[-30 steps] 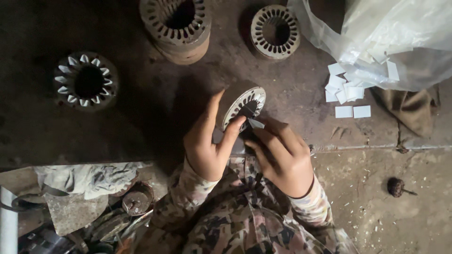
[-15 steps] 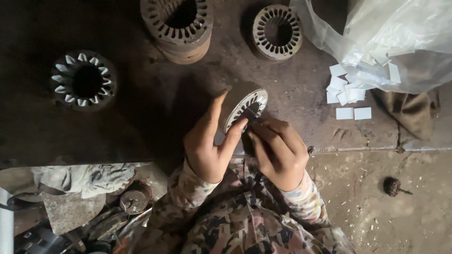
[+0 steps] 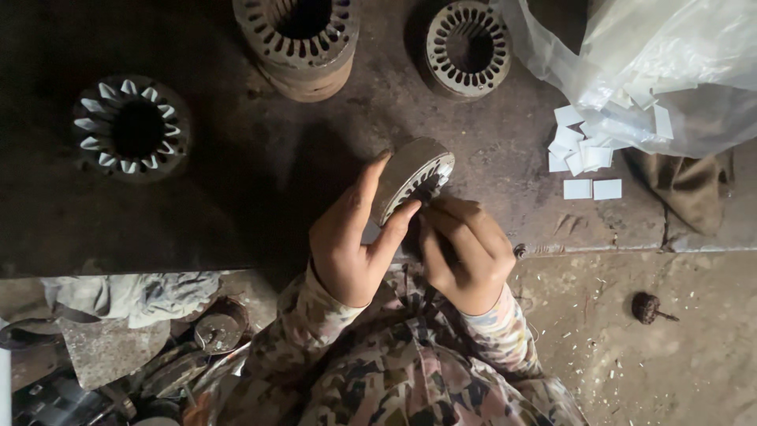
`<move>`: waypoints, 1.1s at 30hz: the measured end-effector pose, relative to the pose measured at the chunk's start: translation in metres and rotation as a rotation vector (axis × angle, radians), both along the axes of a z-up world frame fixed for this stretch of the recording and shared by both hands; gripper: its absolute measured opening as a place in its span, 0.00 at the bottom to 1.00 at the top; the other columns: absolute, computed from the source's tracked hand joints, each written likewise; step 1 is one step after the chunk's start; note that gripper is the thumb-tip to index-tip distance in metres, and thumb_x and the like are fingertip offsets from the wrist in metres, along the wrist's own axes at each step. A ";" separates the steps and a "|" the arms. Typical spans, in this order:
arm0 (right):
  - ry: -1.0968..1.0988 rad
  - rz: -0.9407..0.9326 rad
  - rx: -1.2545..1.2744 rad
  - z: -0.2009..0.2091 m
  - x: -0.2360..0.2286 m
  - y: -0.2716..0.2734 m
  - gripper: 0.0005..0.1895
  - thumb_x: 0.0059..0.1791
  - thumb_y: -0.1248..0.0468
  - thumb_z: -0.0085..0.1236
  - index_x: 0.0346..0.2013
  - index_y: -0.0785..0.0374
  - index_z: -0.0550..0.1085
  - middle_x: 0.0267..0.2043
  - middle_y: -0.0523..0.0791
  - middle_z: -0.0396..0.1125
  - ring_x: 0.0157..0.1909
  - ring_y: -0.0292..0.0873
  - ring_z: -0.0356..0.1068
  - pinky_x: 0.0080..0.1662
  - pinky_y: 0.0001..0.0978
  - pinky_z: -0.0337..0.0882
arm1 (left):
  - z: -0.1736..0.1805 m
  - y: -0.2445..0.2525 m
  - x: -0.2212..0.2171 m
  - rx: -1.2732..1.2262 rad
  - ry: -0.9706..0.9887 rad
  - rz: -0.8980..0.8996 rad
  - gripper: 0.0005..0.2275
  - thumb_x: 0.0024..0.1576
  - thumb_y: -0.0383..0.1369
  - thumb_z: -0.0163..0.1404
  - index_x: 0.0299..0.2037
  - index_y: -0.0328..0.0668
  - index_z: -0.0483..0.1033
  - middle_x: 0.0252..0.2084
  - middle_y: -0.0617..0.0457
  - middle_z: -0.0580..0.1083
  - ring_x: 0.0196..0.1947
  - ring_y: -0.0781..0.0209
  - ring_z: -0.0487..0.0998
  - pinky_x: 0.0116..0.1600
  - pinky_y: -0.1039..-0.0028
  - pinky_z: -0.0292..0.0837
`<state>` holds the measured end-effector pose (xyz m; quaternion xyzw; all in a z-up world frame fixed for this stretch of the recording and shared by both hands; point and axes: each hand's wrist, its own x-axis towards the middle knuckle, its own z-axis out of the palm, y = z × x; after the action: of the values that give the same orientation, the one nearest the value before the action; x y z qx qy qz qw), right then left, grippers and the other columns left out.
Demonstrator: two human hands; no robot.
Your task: The person inserts small white rectangular pieces into the slots of cylindrical metal motor components. They handle the components one at a time, placing each piece into the slots and setting the component aside after completion.
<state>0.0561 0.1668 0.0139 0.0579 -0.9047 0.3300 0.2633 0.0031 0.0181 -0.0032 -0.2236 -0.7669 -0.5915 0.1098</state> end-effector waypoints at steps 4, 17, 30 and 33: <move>-0.073 -0.025 -0.104 0.000 0.006 0.004 0.08 0.47 0.77 0.63 0.40 0.73 0.77 0.46 0.53 0.73 0.46 0.48 0.77 0.48 0.35 0.76 | 0.000 -0.002 -0.001 0.015 0.009 -0.014 0.23 0.64 0.26 0.59 0.67 0.29 0.65 0.60 0.36 0.75 0.59 0.45 0.81 0.62 0.67 0.78; -0.102 -0.100 -0.165 -0.003 0.006 0.002 0.07 0.47 0.77 0.63 0.40 0.71 0.78 0.43 0.50 0.73 0.43 0.46 0.76 0.48 0.31 0.74 | 0.000 -0.001 0.000 0.030 -0.027 -0.010 0.22 0.65 0.25 0.58 0.67 0.29 0.65 0.61 0.37 0.75 0.60 0.47 0.82 0.59 0.70 0.78; -0.043 -0.127 -0.210 -0.006 0.011 0.004 0.08 0.46 0.76 0.65 0.39 0.70 0.77 0.44 0.50 0.72 0.44 0.46 0.75 0.47 0.32 0.73 | -0.001 0.000 0.001 -0.052 0.061 -0.058 0.21 0.63 0.26 0.58 0.64 0.30 0.66 0.58 0.37 0.75 0.57 0.41 0.80 0.61 0.63 0.76; 0.053 -0.301 -0.115 -0.012 0.024 0.027 0.06 0.48 0.76 0.64 0.39 0.68 0.76 0.45 0.49 0.73 0.43 0.45 0.73 0.47 0.32 0.71 | -0.002 0.002 0.000 -0.089 0.097 -0.135 0.21 0.64 0.26 0.55 0.65 0.29 0.64 0.60 0.36 0.73 0.59 0.39 0.78 0.63 0.61 0.75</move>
<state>0.0797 0.1937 0.0022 -0.0849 -0.8754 0.3363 0.3367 0.0035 0.0201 -0.0053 -0.3078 -0.7694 -0.5513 0.0967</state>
